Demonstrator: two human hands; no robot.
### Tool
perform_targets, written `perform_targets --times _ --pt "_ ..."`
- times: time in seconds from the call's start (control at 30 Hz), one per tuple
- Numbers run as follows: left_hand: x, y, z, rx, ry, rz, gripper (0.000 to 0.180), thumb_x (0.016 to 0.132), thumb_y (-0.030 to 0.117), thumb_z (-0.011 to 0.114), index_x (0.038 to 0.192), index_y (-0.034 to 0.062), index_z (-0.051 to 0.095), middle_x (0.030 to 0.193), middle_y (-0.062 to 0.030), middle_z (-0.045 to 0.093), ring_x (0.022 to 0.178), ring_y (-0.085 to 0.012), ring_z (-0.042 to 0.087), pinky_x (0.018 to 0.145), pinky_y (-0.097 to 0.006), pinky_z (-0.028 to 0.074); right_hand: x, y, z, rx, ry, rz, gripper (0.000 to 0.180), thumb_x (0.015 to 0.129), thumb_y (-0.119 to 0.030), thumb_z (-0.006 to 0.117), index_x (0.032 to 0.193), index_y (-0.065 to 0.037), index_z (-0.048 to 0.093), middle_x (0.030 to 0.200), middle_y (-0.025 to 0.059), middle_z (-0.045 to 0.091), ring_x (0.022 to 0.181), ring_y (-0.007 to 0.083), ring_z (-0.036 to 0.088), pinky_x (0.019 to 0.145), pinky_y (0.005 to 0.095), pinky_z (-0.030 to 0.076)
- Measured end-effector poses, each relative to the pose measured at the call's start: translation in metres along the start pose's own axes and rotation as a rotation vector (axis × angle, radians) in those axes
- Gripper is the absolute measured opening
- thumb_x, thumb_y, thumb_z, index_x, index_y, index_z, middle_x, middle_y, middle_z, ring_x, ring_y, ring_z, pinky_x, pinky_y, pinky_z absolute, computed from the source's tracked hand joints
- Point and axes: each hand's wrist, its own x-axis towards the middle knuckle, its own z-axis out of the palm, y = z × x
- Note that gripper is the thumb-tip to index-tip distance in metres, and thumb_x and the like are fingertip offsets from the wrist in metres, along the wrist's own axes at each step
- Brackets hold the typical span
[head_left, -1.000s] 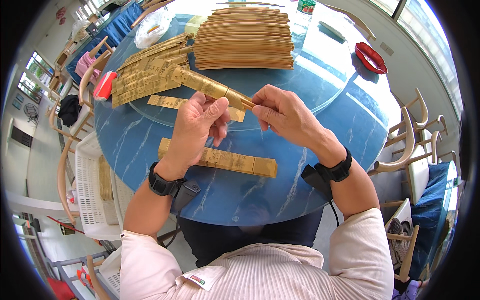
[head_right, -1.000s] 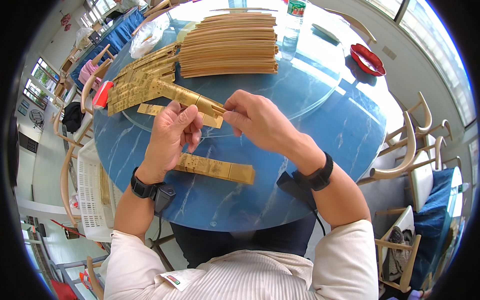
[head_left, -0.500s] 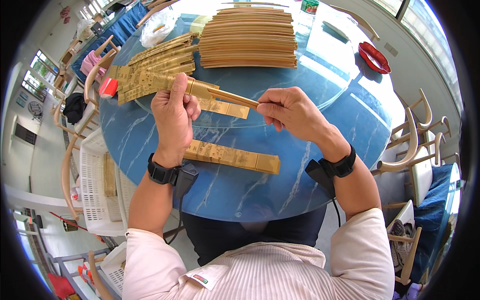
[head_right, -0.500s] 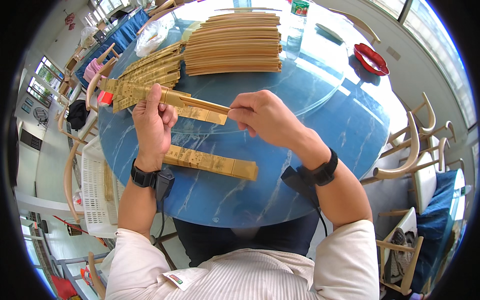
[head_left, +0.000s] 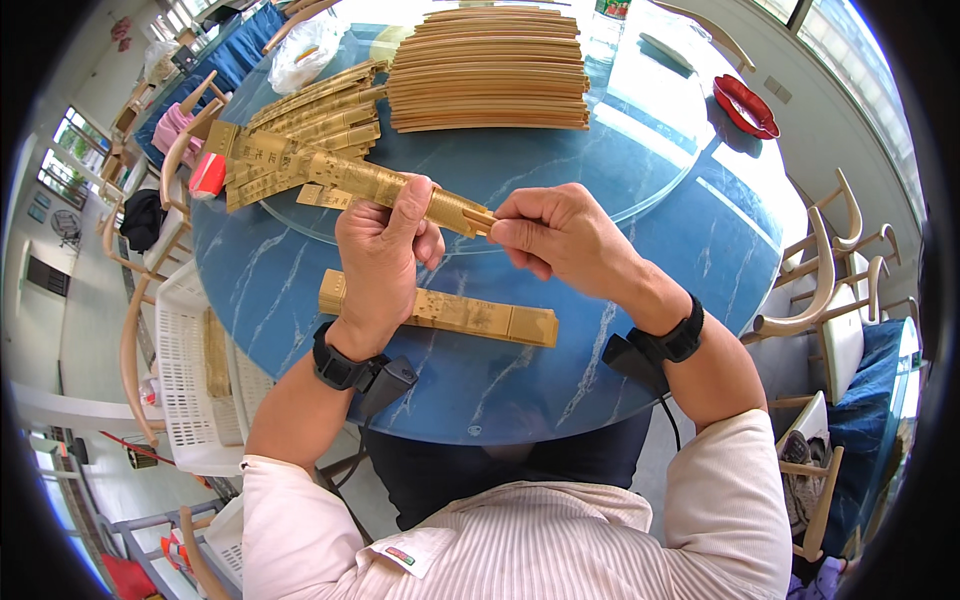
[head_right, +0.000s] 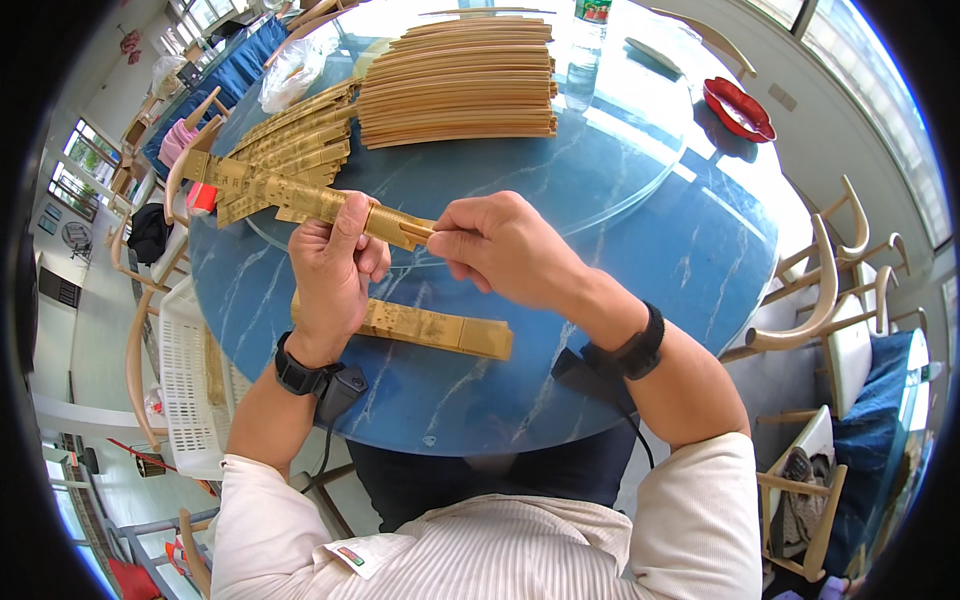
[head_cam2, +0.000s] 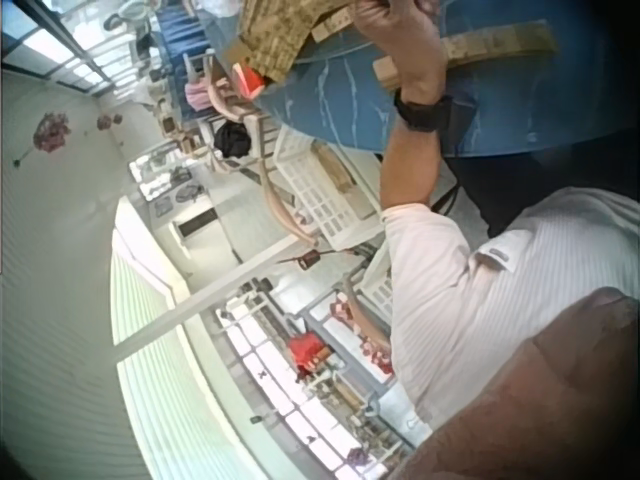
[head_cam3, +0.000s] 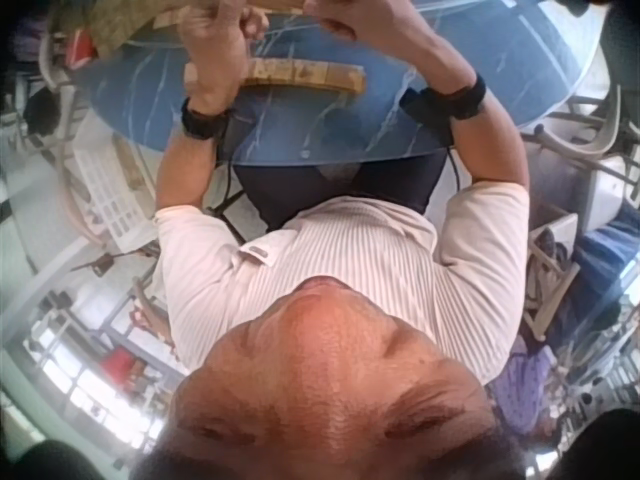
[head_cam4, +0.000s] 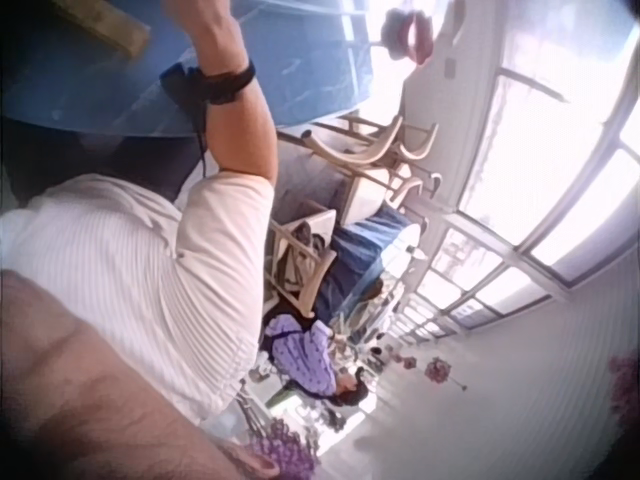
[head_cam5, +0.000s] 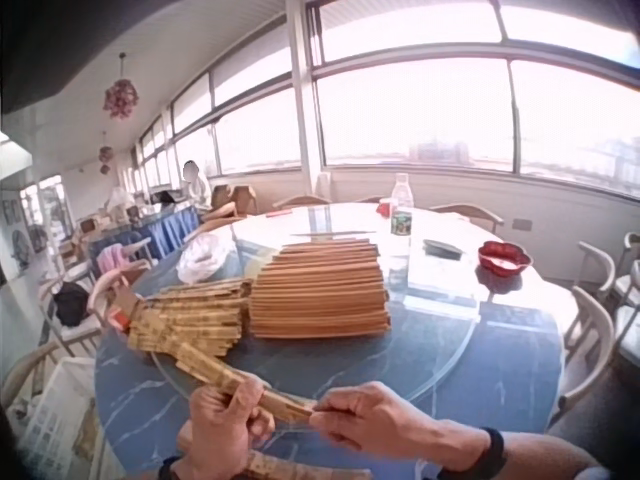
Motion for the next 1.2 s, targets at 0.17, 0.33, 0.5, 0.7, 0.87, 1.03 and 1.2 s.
perform_targets --times 0.17,0.33,0.5,0.7,0.87,1.03,1.2 --pt "0.004 0.003 -0.005 -0.016 -0.008 0.007 0.028 0.106 0.030 0.071 0.100 0.0033 0.071 0.071 0.0040 0.049 0.054 -0.0062 0.045 0.048 -0.026 0.038 0.000 0.001 -0.003 0.016 0.006 -0.067 0.024 0.108 -0.019 0.066 0.104 0.004 0.074 0.074 0.0035 0.069 0.055 0.0055 0.057 0.049 0.0215 0.046" --pt "0.016 0.016 -0.014 -0.171 0.079 -0.015 0.029 0.105 0.031 0.072 0.093 0.0043 0.070 0.072 0.0031 0.051 0.056 -0.0084 0.048 0.050 -0.027 0.039 0.003 0.009 -0.019 0.220 0.089 -0.172 0.021 0.107 -0.011 0.063 0.117 0.004 0.075 0.092 0.0095 0.078 0.062 0.0084 0.066 0.054 0.0210 0.052" --pt "0.021 0.014 -0.021 -0.261 0.040 -0.014 0.032 0.106 0.033 0.071 0.087 0.0083 0.065 0.073 0.0031 0.052 0.058 -0.0086 0.049 0.051 -0.027 0.038 0.005 0.009 -0.024 0.433 -0.035 -0.302 0.026 0.106 -0.008 0.065 0.127 0.004 0.073 0.104 0.0169 0.080 0.066 0.0114 0.070 0.056 0.0221 0.056" --pt "0.018 0.011 -0.018 -0.314 -0.036 -0.029 0.027 0.110 0.032 0.064 0.101 0.0064 0.065 0.074 0.0044 0.048 0.059 -0.0067 0.044 0.052 -0.025 0.037 0.008 0.011 -0.024 0.448 -0.064 -0.268 0.025 0.100 -0.008 0.073 0.120 0.006 0.075 0.098 0.0164 0.080 0.062 0.0115 0.068 0.055 0.0223 0.055" --pt "0.005 0.007 -0.002 -0.265 -0.067 -0.046 0.028 0.111 0.032 0.063 0.105 0.0050 0.067 0.075 0.0044 0.048 0.059 -0.0063 0.044 0.050 -0.024 0.038 0.007 0.011 -0.013 0.420 -0.025 -0.252 0.028 0.099 -0.017 0.078 0.114 0.006 0.074 0.088 0.0145 0.078 0.057 0.0108 0.066 0.051 0.0223 0.054" --pt "-0.010 0.000 0.013 -0.195 -0.116 -0.061 0.029 0.109 0.032 0.066 0.101 0.0035 0.068 0.074 0.0026 0.052 0.057 -0.0063 0.048 0.049 -0.024 0.041 0.005 0.010 -0.002 0.414 -0.008 -0.117 0.022 0.098 -0.010 0.078 0.112 0.007 0.074 0.083 0.0073 0.075 0.061 0.0098 0.067 0.052 0.0224 0.050" --pt "-0.012 -0.009 0.015 -0.042 -0.173 -0.103 0.028 0.107 0.028 0.070 0.100 0.0011 0.071 0.075 -0.0016 0.063 0.056 -0.0075 0.054 0.049 -0.024 0.045 0.003 0.015 0.006 0.294 0.039 -0.017 0.016 0.102 -0.011 0.071 0.104 0.004 0.072 0.078 0.0051 0.072 0.058 0.0094 0.064 0.050 0.0231 0.047"
